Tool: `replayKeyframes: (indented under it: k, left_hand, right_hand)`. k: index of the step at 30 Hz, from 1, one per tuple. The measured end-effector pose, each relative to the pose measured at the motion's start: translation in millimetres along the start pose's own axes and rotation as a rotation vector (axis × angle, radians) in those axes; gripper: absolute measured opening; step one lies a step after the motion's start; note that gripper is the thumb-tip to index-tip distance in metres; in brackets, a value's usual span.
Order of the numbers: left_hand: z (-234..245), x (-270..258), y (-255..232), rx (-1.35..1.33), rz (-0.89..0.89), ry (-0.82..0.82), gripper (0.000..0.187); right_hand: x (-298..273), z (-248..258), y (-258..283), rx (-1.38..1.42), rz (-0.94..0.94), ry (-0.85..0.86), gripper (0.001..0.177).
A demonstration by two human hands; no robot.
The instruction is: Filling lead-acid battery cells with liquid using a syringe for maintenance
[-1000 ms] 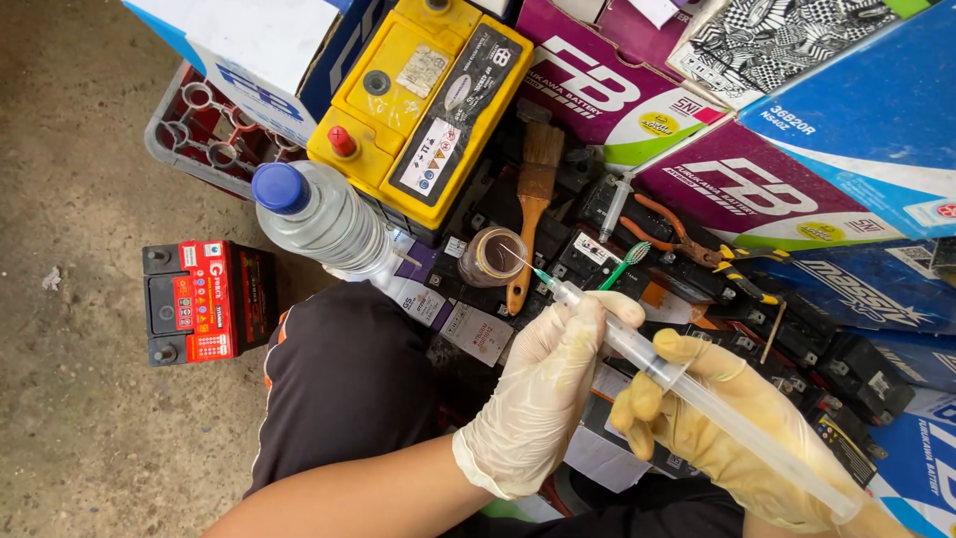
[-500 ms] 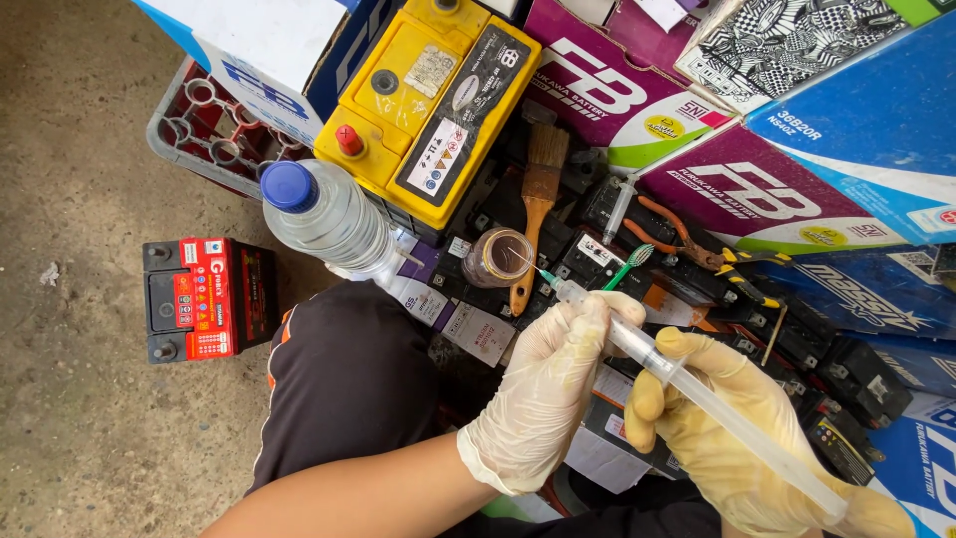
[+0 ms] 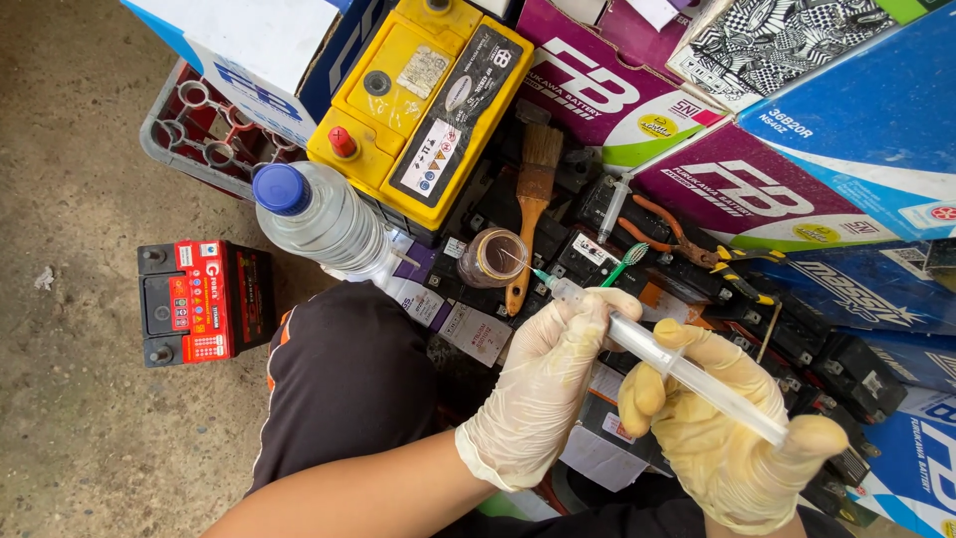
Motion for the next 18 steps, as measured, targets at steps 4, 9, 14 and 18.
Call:
replayKeyframes:
  k: [4, 9, 14, 18]
  left_hand:
    - [2, 1, 3, -0.034, -0.019, 0.003, 0.033]
    - [3, 2, 5, -0.018, -0.036, 0.005, 0.031]
    - [3, 1, 3, -0.036, -0.027, 0.001, 0.033]
    - [4, 1, 3, 0.001, -0.004, -0.007, 0.035]
  right_hand:
    - [1, 1, -4, -0.055, 0.02, -0.048, 0.089]
    - [3, 7, -9, -0.05, 0.019, -0.095, 0.07]
    - [5, 4, -11, -0.082, 0.013, -0.168, 0.06]
    - [7, 3, -11, -0.098, 0.015, -0.216, 0.048]
Point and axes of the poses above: each hand's wrist, its own x-axis towards the middle knuckle, its own z-axis out of the back of the hand, y = z × x, the point moved 2 cm from there along x, towards the middle knuckle, and after that the axes turned 5 degrees about -z, right-handed, at the moved point
